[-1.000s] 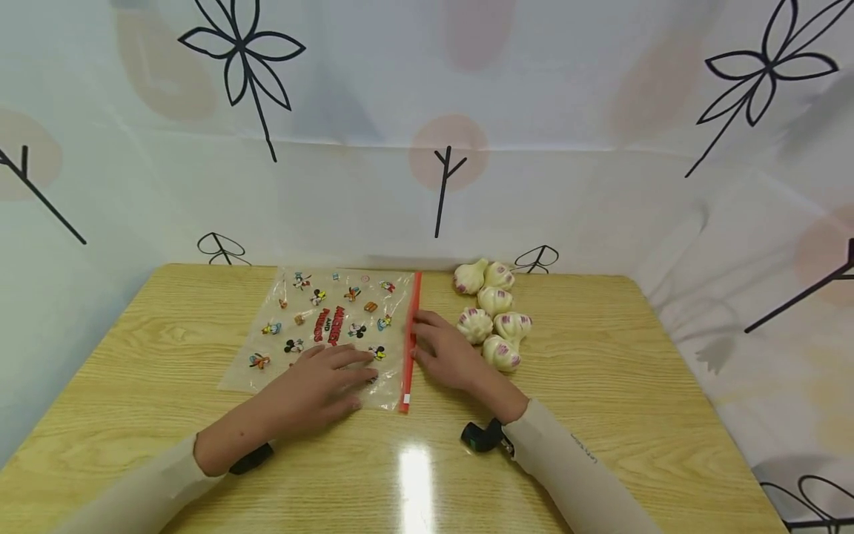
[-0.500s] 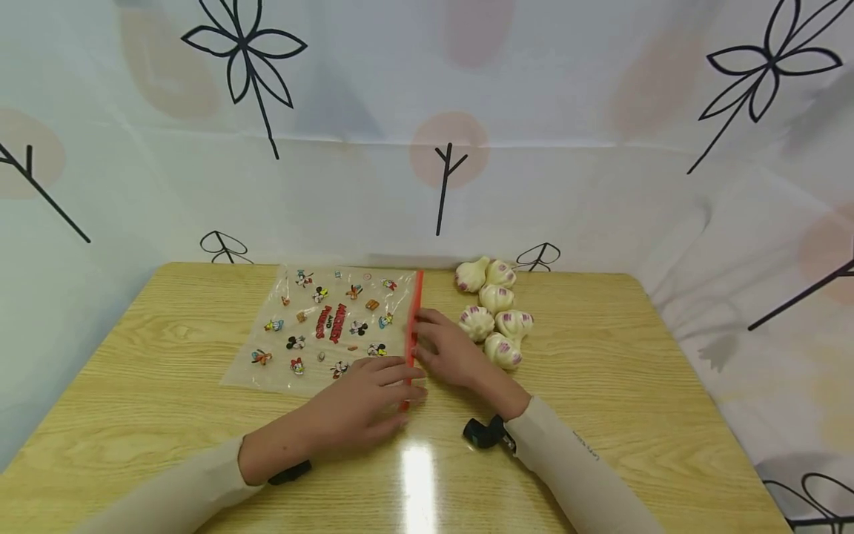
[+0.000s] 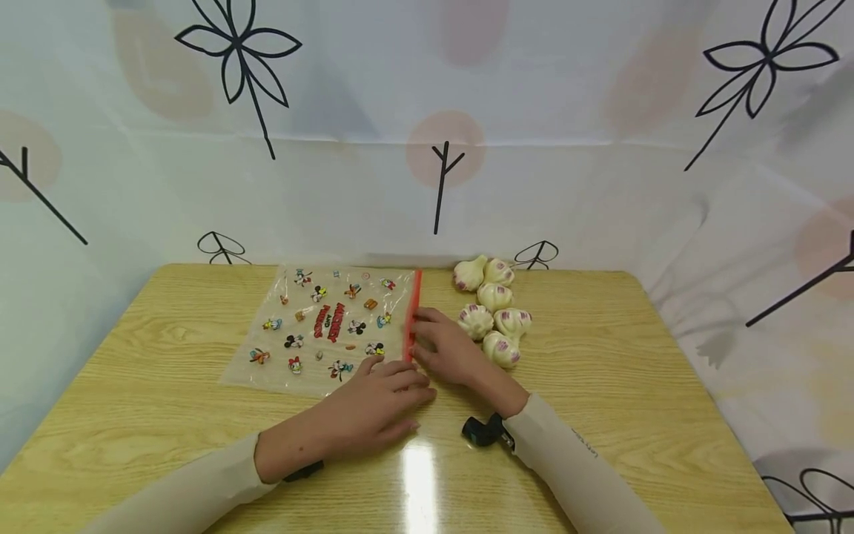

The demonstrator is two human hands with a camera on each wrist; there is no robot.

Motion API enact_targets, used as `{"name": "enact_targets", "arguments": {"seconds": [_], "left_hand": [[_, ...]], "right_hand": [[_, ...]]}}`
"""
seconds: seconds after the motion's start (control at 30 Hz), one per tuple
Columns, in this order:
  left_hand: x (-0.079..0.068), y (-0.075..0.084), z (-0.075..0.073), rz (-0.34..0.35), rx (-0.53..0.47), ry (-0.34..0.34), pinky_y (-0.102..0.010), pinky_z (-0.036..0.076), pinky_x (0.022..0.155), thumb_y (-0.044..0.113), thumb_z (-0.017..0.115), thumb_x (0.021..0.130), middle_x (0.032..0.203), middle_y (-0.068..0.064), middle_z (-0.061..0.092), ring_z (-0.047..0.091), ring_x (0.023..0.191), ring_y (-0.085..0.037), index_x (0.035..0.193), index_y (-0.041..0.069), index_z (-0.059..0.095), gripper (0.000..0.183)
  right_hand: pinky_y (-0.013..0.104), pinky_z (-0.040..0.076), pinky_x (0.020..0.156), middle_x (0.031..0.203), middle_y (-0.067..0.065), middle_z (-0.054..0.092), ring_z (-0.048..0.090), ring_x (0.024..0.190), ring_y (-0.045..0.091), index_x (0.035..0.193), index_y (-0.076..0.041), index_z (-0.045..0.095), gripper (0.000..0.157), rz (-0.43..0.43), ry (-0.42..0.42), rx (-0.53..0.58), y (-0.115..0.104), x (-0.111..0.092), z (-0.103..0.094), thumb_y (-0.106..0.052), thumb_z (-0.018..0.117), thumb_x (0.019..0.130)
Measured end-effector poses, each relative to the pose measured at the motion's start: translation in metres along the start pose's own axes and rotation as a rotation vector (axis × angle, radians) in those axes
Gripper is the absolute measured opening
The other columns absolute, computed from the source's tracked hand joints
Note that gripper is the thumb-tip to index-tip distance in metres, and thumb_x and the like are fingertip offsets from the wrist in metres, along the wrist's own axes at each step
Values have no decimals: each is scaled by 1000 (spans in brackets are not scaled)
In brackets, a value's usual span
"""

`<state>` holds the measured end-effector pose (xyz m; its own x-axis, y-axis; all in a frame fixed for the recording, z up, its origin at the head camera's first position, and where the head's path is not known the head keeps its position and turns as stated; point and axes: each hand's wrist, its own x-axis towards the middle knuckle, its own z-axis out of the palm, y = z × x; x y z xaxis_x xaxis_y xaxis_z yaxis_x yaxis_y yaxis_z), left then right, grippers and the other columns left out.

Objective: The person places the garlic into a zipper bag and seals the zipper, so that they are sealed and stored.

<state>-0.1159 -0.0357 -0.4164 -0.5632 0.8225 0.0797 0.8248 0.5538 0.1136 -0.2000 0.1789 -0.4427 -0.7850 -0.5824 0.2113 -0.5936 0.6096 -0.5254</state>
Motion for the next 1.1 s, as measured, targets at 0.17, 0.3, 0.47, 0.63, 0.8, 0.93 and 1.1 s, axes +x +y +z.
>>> {"name": "enact_targets", "arguments": {"seconds": [0.17,0.3,0.47,0.63,0.8,0.93,1.1], "left_hand": [[-1,0,-1,-20,57,7,-67,39,111,43,59,108,145,5,58,46,142,-18,147,25,61,43],[0,0,-1,-60,128,-5,-70,39,112,51,58,107,144,3,57,44,144,-20,146,24,59,48],[-1,0,-1,-95,218,30,-62,39,113,60,59,103,142,1,60,45,143,-24,143,22,61,56],[-4,0,0,-169,237,39,-58,38,112,65,60,100,145,0,59,45,138,-34,144,20,63,63],[-7,1,0,-223,192,4,-64,42,107,65,57,102,152,1,52,48,135,-40,147,18,62,65],[-7,0,1,-231,204,7,-65,47,102,59,52,106,146,-2,52,50,131,-39,149,14,60,63],[-7,-2,2,-237,244,21,-62,51,96,48,47,109,139,-8,51,50,127,-38,142,11,63,53]], "right_hand": [[57,44,116,155,20,52,51,144,41,133,-3,71,34,6,9,1,1,0,1,-10,73,100],[56,43,116,156,18,52,51,144,40,132,-3,72,34,22,7,3,2,0,1,-13,74,99],[56,42,117,157,18,52,51,144,39,134,-5,72,36,22,6,9,2,0,1,-14,75,99],[57,42,117,155,20,54,51,143,40,127,-4,74,30,15,14,13,1,0,1,-14,75,99],[58,42,117,156,19,53,51,144,41,130,-5,74,32,9,19,17,0,0,0,-16,76,99],[57,43,115,158,17,52,50,144,40,134,-6,73,35,10,21,24,0,0,0,-13,75,99],[57,45,114,158,18,51,50,145,39,136,-6,72,37,12,25,40,-1,-1,-1,-11,75,99]]}}
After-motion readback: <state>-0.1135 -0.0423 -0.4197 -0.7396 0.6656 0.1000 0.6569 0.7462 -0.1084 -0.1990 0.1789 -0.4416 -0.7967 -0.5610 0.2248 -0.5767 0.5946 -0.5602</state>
